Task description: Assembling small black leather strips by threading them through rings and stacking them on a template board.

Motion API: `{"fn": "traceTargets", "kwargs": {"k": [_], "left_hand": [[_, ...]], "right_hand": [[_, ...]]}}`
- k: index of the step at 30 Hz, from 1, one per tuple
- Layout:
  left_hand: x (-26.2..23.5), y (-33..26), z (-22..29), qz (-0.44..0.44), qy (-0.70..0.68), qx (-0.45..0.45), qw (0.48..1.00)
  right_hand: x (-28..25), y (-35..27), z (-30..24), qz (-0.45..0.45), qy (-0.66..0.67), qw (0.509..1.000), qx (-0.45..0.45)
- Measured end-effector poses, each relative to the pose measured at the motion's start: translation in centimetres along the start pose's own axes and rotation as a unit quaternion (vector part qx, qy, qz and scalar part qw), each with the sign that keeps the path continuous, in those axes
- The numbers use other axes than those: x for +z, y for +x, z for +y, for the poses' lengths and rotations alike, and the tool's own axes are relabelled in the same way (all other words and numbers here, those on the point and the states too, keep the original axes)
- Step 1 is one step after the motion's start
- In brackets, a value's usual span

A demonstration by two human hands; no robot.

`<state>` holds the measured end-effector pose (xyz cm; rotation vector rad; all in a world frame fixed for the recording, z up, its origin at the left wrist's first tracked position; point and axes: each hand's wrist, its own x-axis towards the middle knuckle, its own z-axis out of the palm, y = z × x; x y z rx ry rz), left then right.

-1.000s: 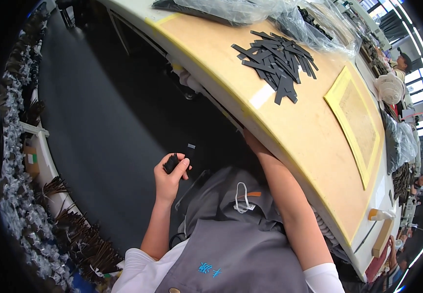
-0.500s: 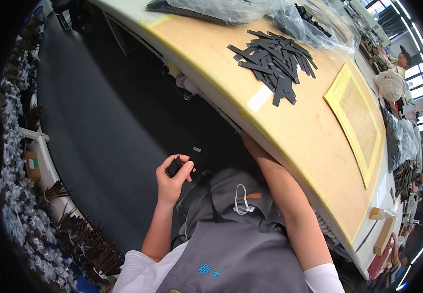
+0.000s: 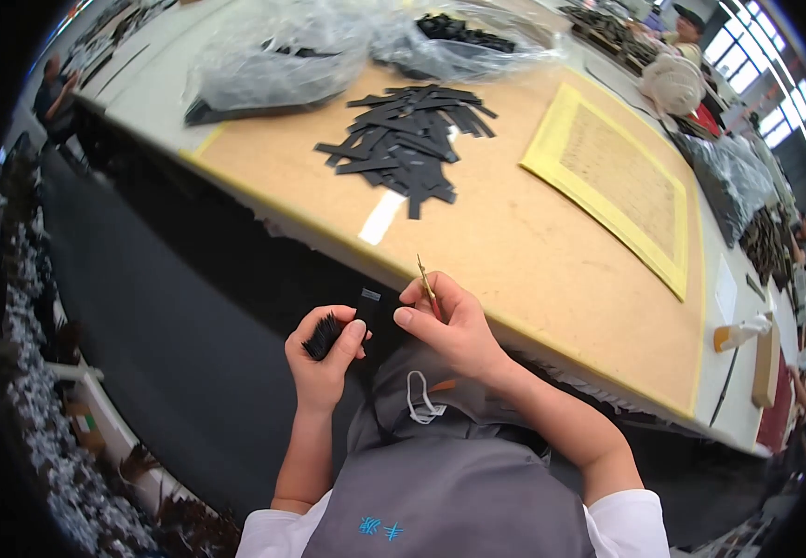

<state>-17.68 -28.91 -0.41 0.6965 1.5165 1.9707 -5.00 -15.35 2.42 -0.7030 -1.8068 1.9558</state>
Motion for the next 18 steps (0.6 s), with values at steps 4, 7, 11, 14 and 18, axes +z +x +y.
{"fn": "traceTargets", "kwargs": {"k": [4, 7, 11, 14, 18], "left_hand": [[4.2, 1.1, 1.6, -0.095, -0.106, -0.087, 0.986], [7.0, 1.6, 1.0, -0.233, -0.336, -0.201, 0.890], [10.4, 1.2, 0.4, -0.261, -0.360, -0.263, 0.856], [11.7, 1.0, 0.7, -0.195, -0.252, -0.142, 0.937], [13.1, 1.6, 1.3, -0.216, -0.131, -0.102, 0.962]], "right_hand": [[-4.3, -1.2, -3.4, -0.044, 0.161, 0.984, 0.063], [-4.6, -2.4, -5.5, -0.083, 0.233, 0.968, 0.045], [-7.8, -3.6, -4.6, -0.052, 0.229, 0.970, 0.062], [-9.2, -4.4, -5.8, 0.000, 0.216, 0.975, 0.046], [-10.8, -5.2, -5.7, 0.026, 0.170, 0.984, 0.050]]}}
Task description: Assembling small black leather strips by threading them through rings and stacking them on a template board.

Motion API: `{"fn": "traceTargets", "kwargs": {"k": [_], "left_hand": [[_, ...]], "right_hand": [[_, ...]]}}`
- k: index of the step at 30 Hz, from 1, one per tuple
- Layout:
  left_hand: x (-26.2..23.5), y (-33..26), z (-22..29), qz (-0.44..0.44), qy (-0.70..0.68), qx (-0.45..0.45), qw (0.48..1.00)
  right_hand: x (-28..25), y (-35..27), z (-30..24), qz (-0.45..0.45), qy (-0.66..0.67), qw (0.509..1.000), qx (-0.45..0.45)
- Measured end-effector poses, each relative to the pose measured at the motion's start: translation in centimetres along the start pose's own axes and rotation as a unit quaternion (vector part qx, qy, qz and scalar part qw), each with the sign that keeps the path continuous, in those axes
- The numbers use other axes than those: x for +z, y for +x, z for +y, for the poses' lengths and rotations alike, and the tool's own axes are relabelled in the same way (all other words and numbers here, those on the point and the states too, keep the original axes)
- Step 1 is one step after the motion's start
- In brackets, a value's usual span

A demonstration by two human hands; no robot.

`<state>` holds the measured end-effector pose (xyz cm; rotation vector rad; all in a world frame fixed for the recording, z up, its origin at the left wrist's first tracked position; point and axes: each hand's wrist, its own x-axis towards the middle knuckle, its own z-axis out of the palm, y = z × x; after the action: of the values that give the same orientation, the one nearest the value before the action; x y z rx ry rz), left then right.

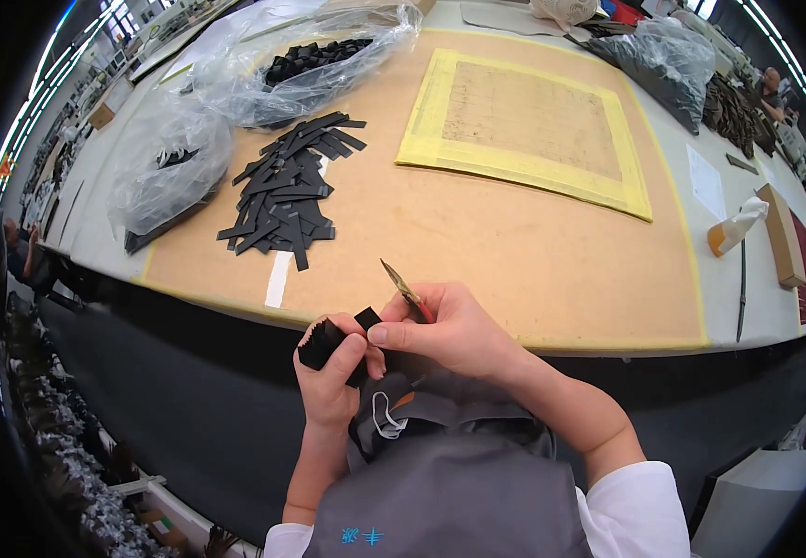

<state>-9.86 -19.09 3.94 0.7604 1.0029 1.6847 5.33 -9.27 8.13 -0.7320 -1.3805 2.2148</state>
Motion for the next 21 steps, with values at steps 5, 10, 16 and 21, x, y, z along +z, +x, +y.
{"fn": "traceTargets", "kwargs": {"k": [5, 10, 16, 21], "left_hand": [[1.7, 1.1, -0.2, 0.026, -0.004, -0.028, 0.999], [2.6, 1.8, -0.7, 0.041, 0.041, -0.054, 0.997], [3.9, 2.5, -1.4, 0.061, 0.003, -0.082, 0.995], [4.7, 2.7, -1.9, 0.062, 0.021, -0.094, 0.993]], "right_hand": [[-1.3, -0.3, 0.8, -0.022, 0.038, 0.999, -0.009], [-1.6, -1.1, 0.7, 0.009, -0.006, 1.000, -0.024], [-3.7, -2.4, 3.6, 0.039, 0.016, 0.999, -0.014], [-3.9, -3.0, 3.8, 0.036, 0.036, 0.998, -0.038]]}}
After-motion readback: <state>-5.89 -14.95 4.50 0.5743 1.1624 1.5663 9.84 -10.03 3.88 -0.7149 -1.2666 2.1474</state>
